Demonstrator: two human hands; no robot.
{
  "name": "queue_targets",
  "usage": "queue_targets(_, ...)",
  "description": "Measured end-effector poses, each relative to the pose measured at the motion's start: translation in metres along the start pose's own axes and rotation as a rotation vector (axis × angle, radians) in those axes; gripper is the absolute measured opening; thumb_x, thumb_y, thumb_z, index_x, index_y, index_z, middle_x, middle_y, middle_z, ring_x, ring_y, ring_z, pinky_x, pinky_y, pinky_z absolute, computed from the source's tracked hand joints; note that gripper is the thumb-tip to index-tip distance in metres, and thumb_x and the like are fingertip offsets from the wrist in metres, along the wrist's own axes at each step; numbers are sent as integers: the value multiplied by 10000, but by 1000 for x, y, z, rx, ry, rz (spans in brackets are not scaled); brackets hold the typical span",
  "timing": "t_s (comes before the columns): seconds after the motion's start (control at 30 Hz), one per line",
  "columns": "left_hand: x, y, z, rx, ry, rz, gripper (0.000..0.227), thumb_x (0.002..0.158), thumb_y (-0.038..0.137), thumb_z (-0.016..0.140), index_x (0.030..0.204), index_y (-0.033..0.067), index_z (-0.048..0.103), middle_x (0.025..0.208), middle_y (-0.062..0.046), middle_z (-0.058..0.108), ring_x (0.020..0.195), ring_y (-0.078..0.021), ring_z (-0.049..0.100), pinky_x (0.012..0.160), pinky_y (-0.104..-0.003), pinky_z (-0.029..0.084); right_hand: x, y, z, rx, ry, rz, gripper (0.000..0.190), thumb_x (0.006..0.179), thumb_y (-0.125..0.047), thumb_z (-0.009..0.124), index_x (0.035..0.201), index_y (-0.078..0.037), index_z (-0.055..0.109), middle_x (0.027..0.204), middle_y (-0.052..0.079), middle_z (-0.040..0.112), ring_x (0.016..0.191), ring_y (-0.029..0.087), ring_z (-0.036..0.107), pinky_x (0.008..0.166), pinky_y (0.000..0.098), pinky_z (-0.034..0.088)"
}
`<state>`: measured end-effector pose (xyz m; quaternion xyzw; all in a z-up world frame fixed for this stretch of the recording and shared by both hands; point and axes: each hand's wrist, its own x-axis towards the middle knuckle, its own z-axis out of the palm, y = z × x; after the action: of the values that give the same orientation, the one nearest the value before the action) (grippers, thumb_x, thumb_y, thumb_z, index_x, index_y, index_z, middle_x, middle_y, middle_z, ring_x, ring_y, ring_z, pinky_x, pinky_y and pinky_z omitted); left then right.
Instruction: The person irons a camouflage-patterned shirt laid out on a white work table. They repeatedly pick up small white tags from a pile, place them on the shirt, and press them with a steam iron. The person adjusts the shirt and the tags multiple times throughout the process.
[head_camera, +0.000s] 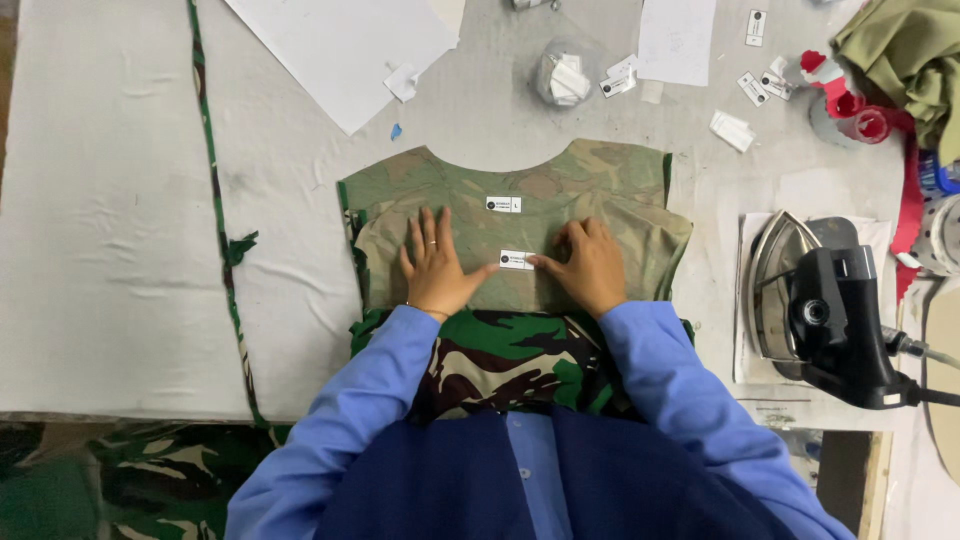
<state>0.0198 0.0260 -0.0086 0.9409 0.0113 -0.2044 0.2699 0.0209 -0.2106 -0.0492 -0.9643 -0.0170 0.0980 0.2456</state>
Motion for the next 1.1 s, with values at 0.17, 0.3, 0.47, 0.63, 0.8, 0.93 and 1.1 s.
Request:
queue_targets(0.17,12,5,1,54,1,-100,1168,751,582,722,1567,120,25,1626,-214,-19,1499,-405,-31,1112,-711,25,11,-8,-6,-8,18,-12,526,730,-560,786,906,-114,570,919,97,508,938,355,578,817,456,477)
queue_targets(0.3,12,9,2,80,15,-101,1174,745,564,740,1568,127,25,1624,-213,-42,1498,-399,-54,1109,-719,13,9,-4,-5,18,34,-3,536,725,-568,788,905,-113,568,935,110,510,950,368,583,832,459,474)
queue_targets(0.47,11,15,-1,90,7,-126,1110,810,582,684,1569,118,21,1625,-200,-71,1497,-391,-80,1110,-711,-13,8,-4,-6,46,17,37,515,739,-570,782,905,-135,562,953,103,513,952,341,573,822,437,455)
queue_targets(0.63,14,9,6,106,22,-117,1130,796,613,678,1570,122,18,1623,-196,-71,1495,-391,-76,1087,-722,-1,9,-9,-11,59,-7,74,492,759,-544,790,919,-134,568,981,99,518,974,319,573,834,412,448)
queue_targets(0.8,14,9,8,121,49,-110,1111,799,617,675,1568,123,43,1622,-197,-48,1492,-394,-60,1081,-716,-13,9,-9,-13,67,2,57,493,743,-546,796,906,-136,576,970,100,519,961,330,573,825,421,450)
queue_targets(0.93,13,12,13,135,82,-107,1075,790,599,674,1561,137,83,1618,-203,-5,1488,-409,-41,1079,-730,10,8,-13,-17,69,0,63,494,741,-550,791,908,-136,579,970,102,526,957,335,574,823,428,447)
queue_targets(1.1,17,-2,13,124,125,-81,897,888,561,558,1558,160,118,1619,-210,24,1486,-430,-20,1087,-754,41,-10,-1,-37,65,30,56,470,765,-498,776,961,-129,561,972,107,511,966,347,571,842,447,447)
